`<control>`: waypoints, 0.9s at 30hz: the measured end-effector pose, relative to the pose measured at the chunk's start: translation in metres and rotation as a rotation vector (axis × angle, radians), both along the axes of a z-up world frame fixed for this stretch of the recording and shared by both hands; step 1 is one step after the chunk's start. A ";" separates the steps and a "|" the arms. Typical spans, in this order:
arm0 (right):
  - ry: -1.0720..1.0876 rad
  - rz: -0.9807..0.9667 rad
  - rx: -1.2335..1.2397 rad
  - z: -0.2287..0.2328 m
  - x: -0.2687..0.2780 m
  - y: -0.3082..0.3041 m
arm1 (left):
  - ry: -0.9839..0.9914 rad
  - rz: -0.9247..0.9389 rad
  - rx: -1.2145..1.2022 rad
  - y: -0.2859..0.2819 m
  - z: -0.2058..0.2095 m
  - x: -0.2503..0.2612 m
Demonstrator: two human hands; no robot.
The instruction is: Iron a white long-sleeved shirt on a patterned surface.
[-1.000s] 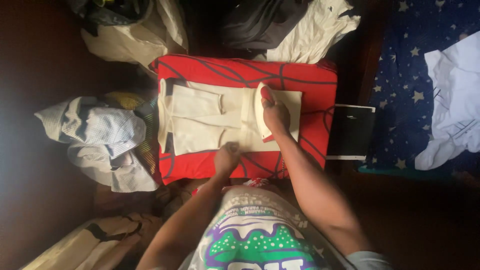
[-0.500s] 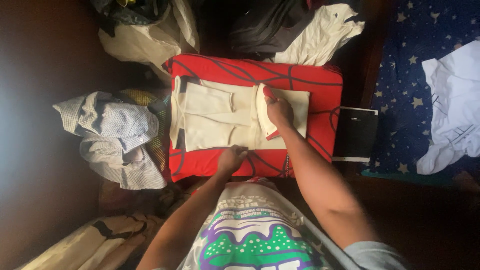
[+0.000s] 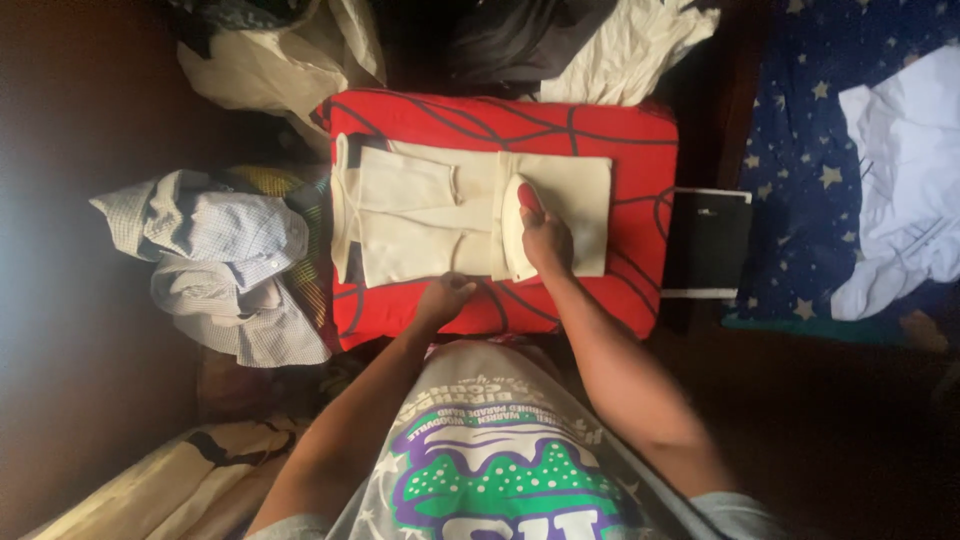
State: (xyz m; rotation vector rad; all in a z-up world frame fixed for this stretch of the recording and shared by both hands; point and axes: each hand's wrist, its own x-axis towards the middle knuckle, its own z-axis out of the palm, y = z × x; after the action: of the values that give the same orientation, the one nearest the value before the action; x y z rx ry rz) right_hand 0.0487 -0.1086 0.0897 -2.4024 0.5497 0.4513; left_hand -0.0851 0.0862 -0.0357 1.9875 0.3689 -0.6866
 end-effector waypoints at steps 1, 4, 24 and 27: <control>0.003 -0.012 -0.001 0.003 -0.003 -0.001 | 0.003 -0.012 -0.001 0.000 0.006 0.001; 0.094 -0.046 0.038 -0.001 -0.007 -0.013 | 0.060 0.008 0.023 -0.006 0.013 0.009; 0.054 0.116 0.046 -0.028 -0.060 -0.011 | -0.135 0.144 0.168 -0.027 0.048 0.009; 0.003 0.148 0.025 -0.027 -0.068 -0.022 | -0.182 0.217 0.036 -0.047 0.058 0.022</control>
State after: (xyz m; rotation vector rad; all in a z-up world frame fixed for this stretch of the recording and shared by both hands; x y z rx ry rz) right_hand -0.0197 -0.1310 0.0625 -2.4282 0.3671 0.5225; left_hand -0.0631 0.0395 0.0221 1.9891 0.4807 -0.3616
